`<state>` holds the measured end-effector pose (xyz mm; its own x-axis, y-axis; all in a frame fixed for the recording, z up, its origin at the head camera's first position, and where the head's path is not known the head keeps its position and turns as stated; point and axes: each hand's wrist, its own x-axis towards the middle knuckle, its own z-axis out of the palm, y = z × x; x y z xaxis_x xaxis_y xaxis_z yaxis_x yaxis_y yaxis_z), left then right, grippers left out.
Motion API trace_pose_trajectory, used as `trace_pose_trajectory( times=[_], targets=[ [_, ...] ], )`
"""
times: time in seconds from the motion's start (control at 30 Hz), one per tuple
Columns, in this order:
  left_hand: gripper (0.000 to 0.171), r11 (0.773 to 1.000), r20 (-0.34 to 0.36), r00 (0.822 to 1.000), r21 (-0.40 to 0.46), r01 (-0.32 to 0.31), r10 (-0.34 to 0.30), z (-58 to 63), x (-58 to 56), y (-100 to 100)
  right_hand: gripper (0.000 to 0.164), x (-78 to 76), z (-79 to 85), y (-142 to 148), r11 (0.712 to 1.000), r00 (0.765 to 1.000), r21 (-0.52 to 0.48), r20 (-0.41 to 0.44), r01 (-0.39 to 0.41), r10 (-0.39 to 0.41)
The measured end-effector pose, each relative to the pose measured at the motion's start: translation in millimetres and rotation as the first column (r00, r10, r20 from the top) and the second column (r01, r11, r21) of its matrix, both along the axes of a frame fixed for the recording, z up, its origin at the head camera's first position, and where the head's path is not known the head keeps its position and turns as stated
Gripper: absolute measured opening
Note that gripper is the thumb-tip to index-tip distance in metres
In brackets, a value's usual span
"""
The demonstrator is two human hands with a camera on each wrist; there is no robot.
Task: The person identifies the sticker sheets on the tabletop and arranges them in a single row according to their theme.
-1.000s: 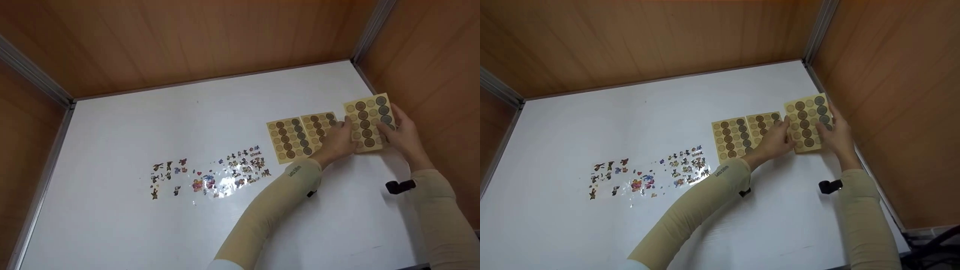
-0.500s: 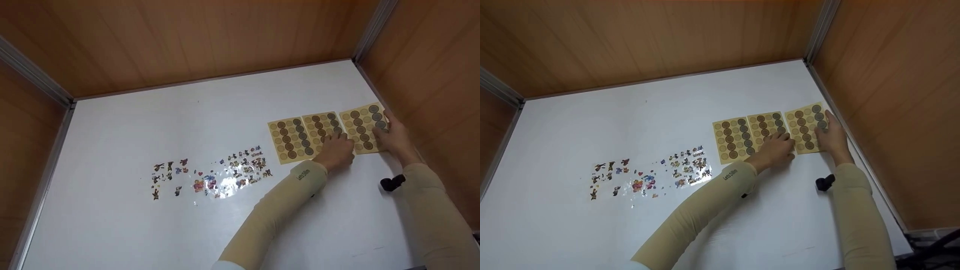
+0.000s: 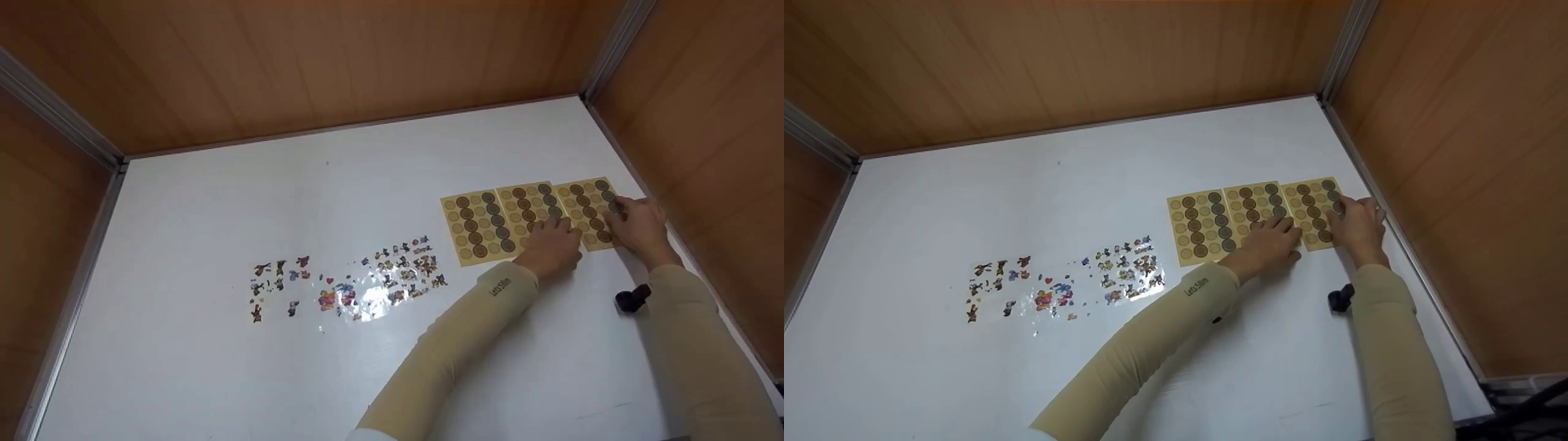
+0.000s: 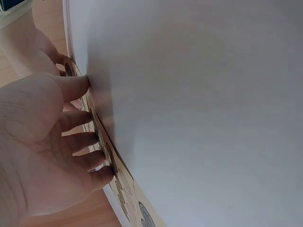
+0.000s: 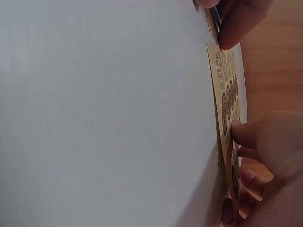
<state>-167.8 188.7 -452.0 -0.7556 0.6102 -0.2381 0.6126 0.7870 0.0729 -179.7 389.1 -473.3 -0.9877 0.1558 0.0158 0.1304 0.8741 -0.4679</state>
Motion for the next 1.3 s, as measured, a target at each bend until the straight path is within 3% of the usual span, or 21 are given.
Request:
trace_pose_trajectory(
  times=[0.23,0.43,0.67,0.83,1.03,1.17,1.3],
  targets=[
    [0.048,1.0,-0.002,1.0,0.003,0.031,-0.031,-1.8,0.3,-1,0.055,2.4,5.5,0,0.997,0.99,-0.011,0.125,0.074,-0.072],
    [0.043,1.0,0.026,0.999,0.024,0.018,-0.019,-0.1,-0.5,-5,0.058,-0.4,5.6,-7,0.994,0.977,-0.033,0.189,0.104,-0.096],
    [0.046,1.0,0.007,1.0,0.018,0.02,-0.02,2.6,-8.6,-11,0.058,-11.4,10.5,-10,0.997,0.98,-0.025,0.187,0.073,-0.067],
    [0.05,0.999,-0.012,0.999,0.03,0.031,-0.03,9.4,-20.4,-24,0.066,-16.0,25.3,-14,0.999,0.99,-0.04,0.143,0.029,-0.023],
    [0.05,0.997,-0.064,0.998,0.067,0.027,-0.022,43.1,-33.4,-69,0.064,-25.1,60.7,-31,0.989,0.984,-0.056,0.1,-0.14,0.145],
    [0.053,0.995,-0.124,0.992,0.091,0.032,-0.021,69.6,-33.9,-115,0.062,-26.0,84.6,-48,0.961,0.958,-0.062,0.079,-0.27,0.275],
    [0.059,0.993,-0.211,0.978,0.112,0.033,-0.009,90.7,-32.3,-168,0.061,-21.3,101.6,-64,0.935,0.935,-0.021,0.014,-0.355,0.355]
  ],
)
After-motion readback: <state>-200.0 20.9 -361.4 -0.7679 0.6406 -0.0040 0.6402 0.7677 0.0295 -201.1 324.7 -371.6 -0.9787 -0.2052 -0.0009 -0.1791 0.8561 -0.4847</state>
